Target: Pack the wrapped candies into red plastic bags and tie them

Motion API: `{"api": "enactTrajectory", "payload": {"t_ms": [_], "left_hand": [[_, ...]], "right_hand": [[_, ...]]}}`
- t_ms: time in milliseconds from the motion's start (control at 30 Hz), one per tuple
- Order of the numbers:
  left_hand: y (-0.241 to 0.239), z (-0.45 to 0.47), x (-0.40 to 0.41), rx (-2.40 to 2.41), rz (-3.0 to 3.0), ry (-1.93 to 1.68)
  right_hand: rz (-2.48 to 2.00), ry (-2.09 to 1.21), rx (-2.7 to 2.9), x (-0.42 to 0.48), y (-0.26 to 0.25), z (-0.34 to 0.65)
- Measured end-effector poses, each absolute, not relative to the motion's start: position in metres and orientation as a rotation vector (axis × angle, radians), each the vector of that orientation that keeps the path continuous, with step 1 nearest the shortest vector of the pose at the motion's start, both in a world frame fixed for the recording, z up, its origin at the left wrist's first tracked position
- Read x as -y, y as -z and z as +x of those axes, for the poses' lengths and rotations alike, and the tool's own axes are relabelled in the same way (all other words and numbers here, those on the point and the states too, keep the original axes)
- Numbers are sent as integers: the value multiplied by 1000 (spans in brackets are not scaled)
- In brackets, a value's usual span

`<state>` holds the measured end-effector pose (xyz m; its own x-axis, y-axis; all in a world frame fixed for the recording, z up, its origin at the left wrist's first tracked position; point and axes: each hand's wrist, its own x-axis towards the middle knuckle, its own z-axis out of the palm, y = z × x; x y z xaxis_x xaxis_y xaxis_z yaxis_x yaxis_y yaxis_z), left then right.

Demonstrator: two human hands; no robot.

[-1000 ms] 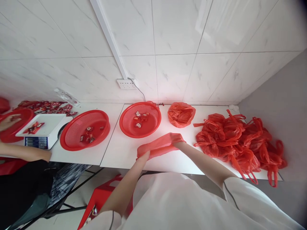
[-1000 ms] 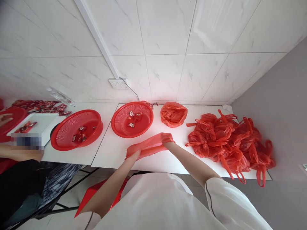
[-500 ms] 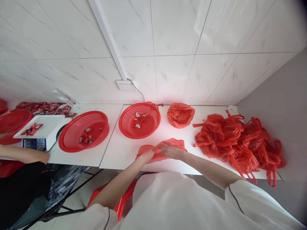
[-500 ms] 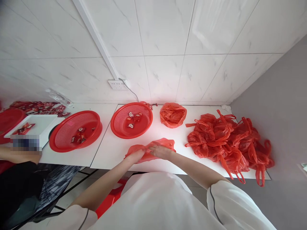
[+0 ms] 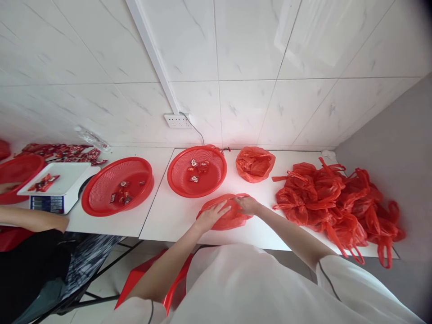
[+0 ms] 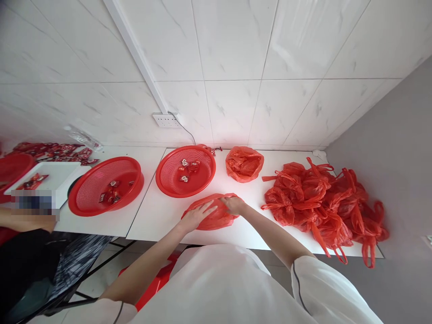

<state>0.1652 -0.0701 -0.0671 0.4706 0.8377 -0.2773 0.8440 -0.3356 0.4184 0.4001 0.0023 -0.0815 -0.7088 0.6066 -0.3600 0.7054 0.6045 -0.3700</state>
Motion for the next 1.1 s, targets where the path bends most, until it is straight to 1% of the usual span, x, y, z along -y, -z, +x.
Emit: {"api": "enactTrajectory", "payload": {"t_ms": [100, 167, 233, 300, 400, 533, 633, 667, 800, 867, 967, 1100], "left_hand": [[64, 159, 67, -1264, 2345, 18], [66, 157, 64, -1252, 2450, 31], [70, 157, 58, -1350, 2522, 95], [76, 158, 52, -1463, 2517, 222], [88, 161, 44, -1491, 2418, 351], [103, 161, 40, -1490, 2206, 307], [113, 155, 35, -1544, 1899, 143], [116, 153, 33, -1559, 1780, 40], [120, 150, 20, -1599, 1260, -581], [118, 149, 14, -1640, 1029, -806], [111, 143, 5, -1715, 693, -1009], [98, 123, -3, -1575, 267, -1212]], "right_hand": [[1014, 694, -2727, 0, 82, 394], [1035, 586, -2825, 3, 85, 388], [1210, 405, -2846, 4, 92, 381], [1425, 309, -2699, 1, 101, 374], [1437, 409, -2461, -6, 118, 371], [1284, 519, -2372, -13, 136, 380], [1261, 550, -2334, -16, 142, 388], [1252, 559, -2322, -17, 142, 390], [1242, 582, -2291, -20, 136, 391], [1278, 599, -2278, -19, 133, 389], [1350, 560, -2288, -14, 126, 388], [1433, 445, -2344, -8, 110, 391]]}}
